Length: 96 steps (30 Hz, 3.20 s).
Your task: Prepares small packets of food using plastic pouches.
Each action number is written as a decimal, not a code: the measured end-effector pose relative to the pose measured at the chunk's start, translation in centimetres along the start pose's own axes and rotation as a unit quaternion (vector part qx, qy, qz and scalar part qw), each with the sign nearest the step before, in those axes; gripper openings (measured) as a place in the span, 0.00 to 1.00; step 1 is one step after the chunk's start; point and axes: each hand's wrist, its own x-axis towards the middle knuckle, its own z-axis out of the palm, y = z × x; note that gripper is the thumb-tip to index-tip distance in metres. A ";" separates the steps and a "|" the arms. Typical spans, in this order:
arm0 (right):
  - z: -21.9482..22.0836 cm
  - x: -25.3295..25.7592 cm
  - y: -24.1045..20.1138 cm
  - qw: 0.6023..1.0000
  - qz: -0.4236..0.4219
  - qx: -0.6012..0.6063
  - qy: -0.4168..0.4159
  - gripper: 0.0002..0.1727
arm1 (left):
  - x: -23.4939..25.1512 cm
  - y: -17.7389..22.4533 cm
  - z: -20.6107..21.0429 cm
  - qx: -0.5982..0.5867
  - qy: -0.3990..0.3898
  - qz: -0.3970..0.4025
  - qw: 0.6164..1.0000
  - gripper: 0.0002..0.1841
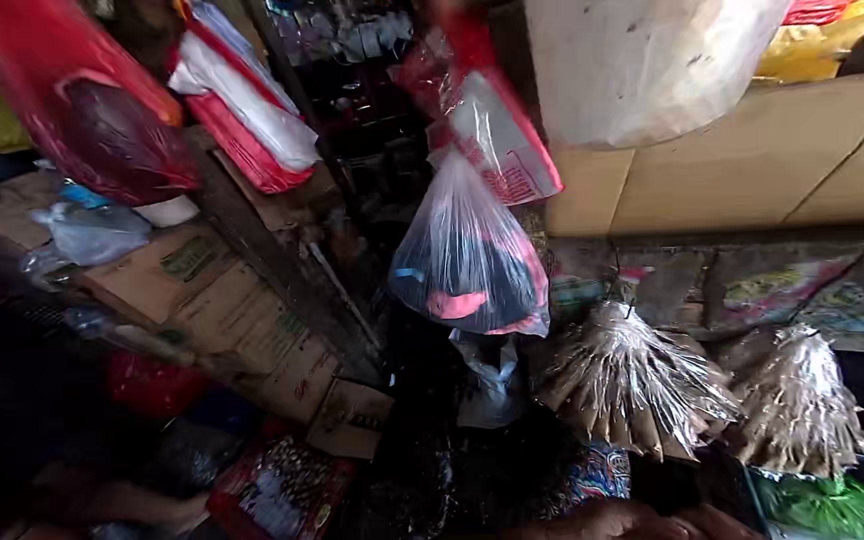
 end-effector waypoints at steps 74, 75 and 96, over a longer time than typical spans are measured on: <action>4.1 4.2 -2.9 1.000 -0.012 0.014 -0.005 0.14 | -8.1 -3.9 -6.0 0.041 0.224 0.008 0.974 0.11; 3.9 4.3 -2.8 1.000 -0.012 0.011 -0.005 0.14 | -8.2 -3.8 -6.1 0.042 0.222 0.002 0.974 0.11; 2.7 3.1 -2.7 0.999 0.007 -0.032 0.025 0.13 | -8.6 -4.4 -5.8 0.041 0.210 -0.038 0.976 0.13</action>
